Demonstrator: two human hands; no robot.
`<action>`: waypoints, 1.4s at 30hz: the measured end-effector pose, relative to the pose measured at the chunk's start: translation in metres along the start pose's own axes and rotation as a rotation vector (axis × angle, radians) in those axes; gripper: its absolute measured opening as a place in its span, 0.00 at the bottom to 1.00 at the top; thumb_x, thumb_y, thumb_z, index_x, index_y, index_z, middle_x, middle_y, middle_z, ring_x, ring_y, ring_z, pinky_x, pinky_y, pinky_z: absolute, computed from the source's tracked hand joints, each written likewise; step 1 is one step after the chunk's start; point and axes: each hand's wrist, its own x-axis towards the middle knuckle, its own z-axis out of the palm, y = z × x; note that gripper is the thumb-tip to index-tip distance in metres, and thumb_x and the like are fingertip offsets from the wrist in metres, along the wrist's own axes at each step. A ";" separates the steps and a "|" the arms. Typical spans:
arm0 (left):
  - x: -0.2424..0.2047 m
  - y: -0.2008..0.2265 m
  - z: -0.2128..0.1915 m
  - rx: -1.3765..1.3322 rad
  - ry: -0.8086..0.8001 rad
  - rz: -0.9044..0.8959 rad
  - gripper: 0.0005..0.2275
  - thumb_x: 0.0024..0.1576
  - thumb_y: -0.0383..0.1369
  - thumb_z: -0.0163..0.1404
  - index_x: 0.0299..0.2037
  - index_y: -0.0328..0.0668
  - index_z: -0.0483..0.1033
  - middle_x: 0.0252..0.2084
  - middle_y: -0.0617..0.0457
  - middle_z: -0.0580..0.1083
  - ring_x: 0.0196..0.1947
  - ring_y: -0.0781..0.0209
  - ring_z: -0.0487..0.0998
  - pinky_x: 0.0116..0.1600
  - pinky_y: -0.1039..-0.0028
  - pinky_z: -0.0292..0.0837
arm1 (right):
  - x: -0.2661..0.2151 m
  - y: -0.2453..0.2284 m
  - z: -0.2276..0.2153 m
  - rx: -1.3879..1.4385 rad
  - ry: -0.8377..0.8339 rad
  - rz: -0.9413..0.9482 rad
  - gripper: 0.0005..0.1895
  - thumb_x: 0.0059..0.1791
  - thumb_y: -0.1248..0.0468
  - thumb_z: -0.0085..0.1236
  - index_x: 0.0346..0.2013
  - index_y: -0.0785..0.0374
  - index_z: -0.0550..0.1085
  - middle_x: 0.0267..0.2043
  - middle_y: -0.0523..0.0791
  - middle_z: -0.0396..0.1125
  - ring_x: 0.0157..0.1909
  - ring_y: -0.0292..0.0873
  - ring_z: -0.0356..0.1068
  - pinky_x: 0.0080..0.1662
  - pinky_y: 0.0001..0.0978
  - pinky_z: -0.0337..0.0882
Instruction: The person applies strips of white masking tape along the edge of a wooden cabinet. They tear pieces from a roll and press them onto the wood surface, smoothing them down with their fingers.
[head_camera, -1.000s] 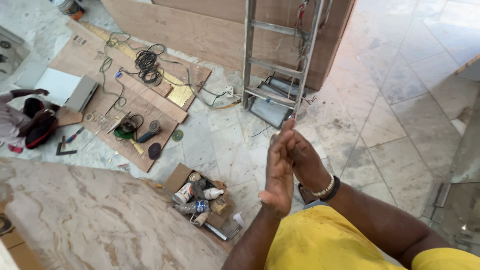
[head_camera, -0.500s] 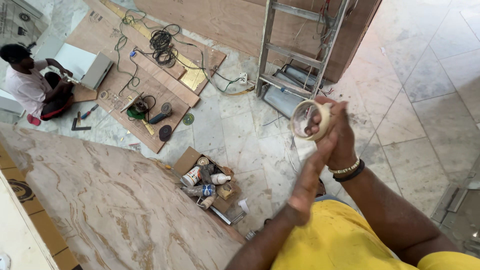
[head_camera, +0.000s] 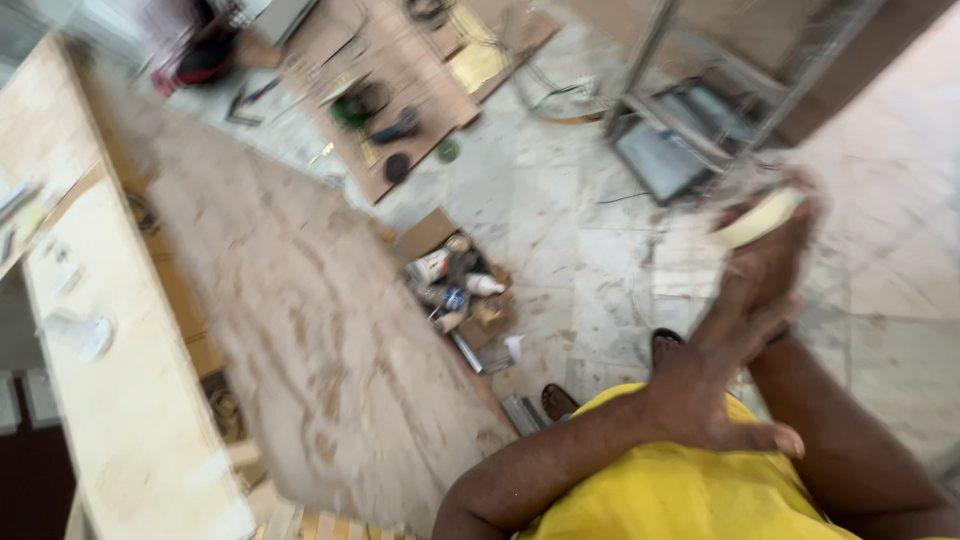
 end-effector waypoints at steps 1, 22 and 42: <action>-0.006 0.002 -0.001 0.008 -0.042 -0.040 0.46 0.58 0.66 0.45 0.78 0.45 0.44 0.79 0.39 0.44 0.81 0.42 0.43 0.84 0.53 0.41 | 0.013 0.000 0.000 -0.047 -0.008 -0.063 0.31 0.64 0.43 0.43 0.71 0.64 0.58 0.41 0.45 0.62 0.40 0.41 0.65 0.45 0.35 0.70; -0.171 -0.071 -0.071 0.326 1.698 -0.608 0.14 0.57 0.24 0.57 0.53 0.36 0.76 0.50 0.51 0.77 0.45 0.63 0.75 0.54 0.74 0.72 | 0.001 0.124 -0.001 -0.640 -0.971 0.291 0.22 0.63 0.74 0.45 0.72 0.71 0.56 0.49 0.50 0.66 0.48 0.38 0.69 0.47 0.33 0.76; -0.278 0.056 -0.207 1.424 2.118 -0.572 0.22 0.59 0.36 0.63 0.58 0.35 0.70 0.59 0.47 0.67 0.64 0.54 0.70 0.70 0.64 0.71 | -0.077 0.246 0.166 -0.541 -1.286 0.581 0.17 0.63 0.74 0.50 0.67 0.69 0.61 0.47 0.50 0.69 0.41 0.38 0.71 0.48 0.31 0.76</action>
